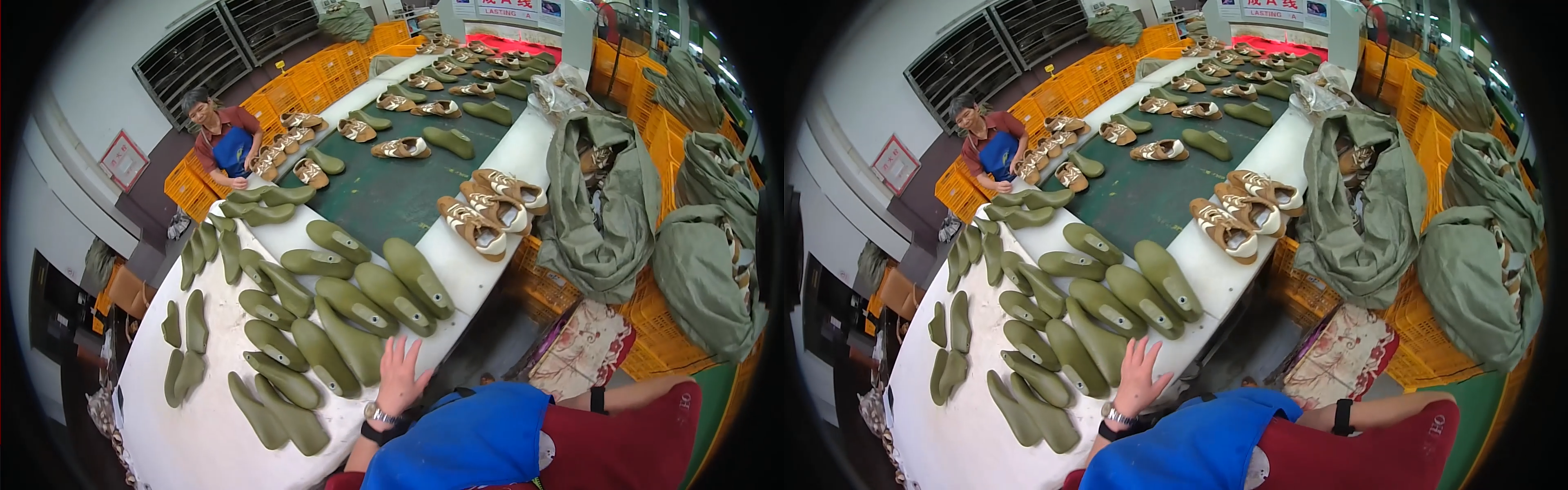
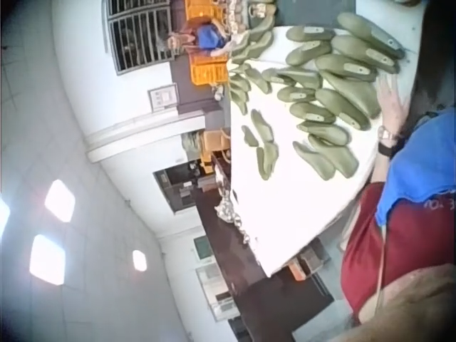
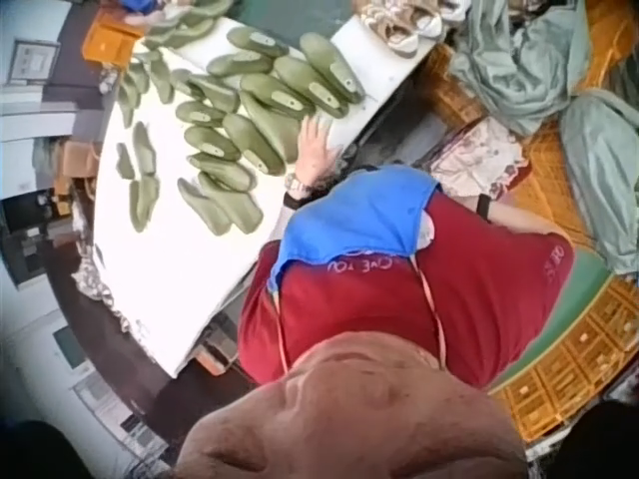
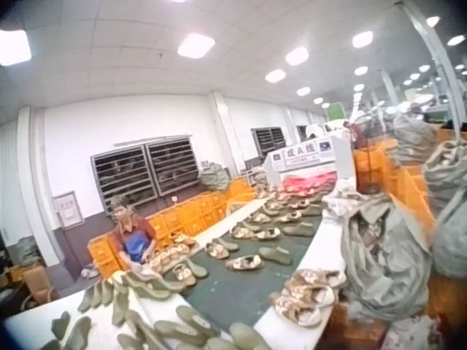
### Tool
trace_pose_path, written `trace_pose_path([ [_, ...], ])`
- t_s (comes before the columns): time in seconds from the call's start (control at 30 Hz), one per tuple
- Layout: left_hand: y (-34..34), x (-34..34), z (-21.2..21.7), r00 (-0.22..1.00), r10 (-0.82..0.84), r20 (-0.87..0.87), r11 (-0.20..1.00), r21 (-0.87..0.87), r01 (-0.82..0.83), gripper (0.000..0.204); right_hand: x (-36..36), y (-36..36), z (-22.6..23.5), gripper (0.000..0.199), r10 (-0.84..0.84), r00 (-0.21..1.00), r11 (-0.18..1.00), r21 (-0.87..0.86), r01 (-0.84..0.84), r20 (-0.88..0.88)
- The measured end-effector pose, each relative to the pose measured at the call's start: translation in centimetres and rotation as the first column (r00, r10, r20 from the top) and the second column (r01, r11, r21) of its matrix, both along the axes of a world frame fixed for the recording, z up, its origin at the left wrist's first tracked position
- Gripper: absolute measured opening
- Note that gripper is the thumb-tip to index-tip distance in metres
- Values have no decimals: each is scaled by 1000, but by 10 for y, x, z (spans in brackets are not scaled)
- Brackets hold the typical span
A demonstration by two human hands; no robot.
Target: Organizing shoe lasts and finished shoes on a production line workbench.
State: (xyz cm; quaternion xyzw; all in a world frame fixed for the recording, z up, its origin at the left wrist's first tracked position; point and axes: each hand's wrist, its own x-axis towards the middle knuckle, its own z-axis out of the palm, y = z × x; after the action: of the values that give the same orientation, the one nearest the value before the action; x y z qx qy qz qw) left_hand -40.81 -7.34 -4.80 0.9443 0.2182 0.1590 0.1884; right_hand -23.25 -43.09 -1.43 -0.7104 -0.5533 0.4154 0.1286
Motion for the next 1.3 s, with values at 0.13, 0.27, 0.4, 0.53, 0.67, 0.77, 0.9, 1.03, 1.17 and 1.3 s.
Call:
trace_pose_path([
  [0.13, -2, 78, 3, 994, -82, -68, 994, 63, 86, 63, 50, -32, 4, 23, 10, 1000, 999, -37, -10, -10],
  [0.27, 14, 104, -8, 990, 8, -143, 988, 154, 14, 68, 97, -30, 4, 23, 71, 997, 996, -45, -71, -11],
  [0.4, 40, 135, -27, 972, 62, -229, 985, 172, -22, 75, 150, 44, -2, 23, 281, 960, 960, 5, -281, 15],
  [0.53, 56, 153, -47, 962, 116, -247, 990, 110, -91, 75, 195, 153, 9, 23, 514, 853, 854, 37, -519, 97],
  [0.67, 49, 155, -58, 951, 184, -247, 982, -3, -190, 67, 207, 248, 18, 23, 664, 734, 739, 25, -673, 145],
  [0.77, 54, 153, -60, 970, 158, -183, 985, -43, -168, 62, 200, 306, 17, 23, 735, 661, 667, 10, -745, 151],
  [0.9, 56, 156, -52, 967, 166, -193, 981, -70, -182, 61, 198, 348, 12, 23, 799, 588, 595, -25, -803, 126],
  [1.03, 59, 156, -54, 969, 197, -150, 973, -90, -212, 57, 204, 364, 4, 23, 839, 535, 540, -43, -840, 94],
  [1.17, 51, 165, -54, 948, 250, -199, 961, -72, -268, 62, 220, 372, -6, 23, 872, 483, 486, -29, -873, 75],
  [1.3, 41, 179, -40, 826, 507, -247, 770, -302, -562, 80, 263, 366, -17, 23, 888, 457, 458, -19, -889, 55],
])
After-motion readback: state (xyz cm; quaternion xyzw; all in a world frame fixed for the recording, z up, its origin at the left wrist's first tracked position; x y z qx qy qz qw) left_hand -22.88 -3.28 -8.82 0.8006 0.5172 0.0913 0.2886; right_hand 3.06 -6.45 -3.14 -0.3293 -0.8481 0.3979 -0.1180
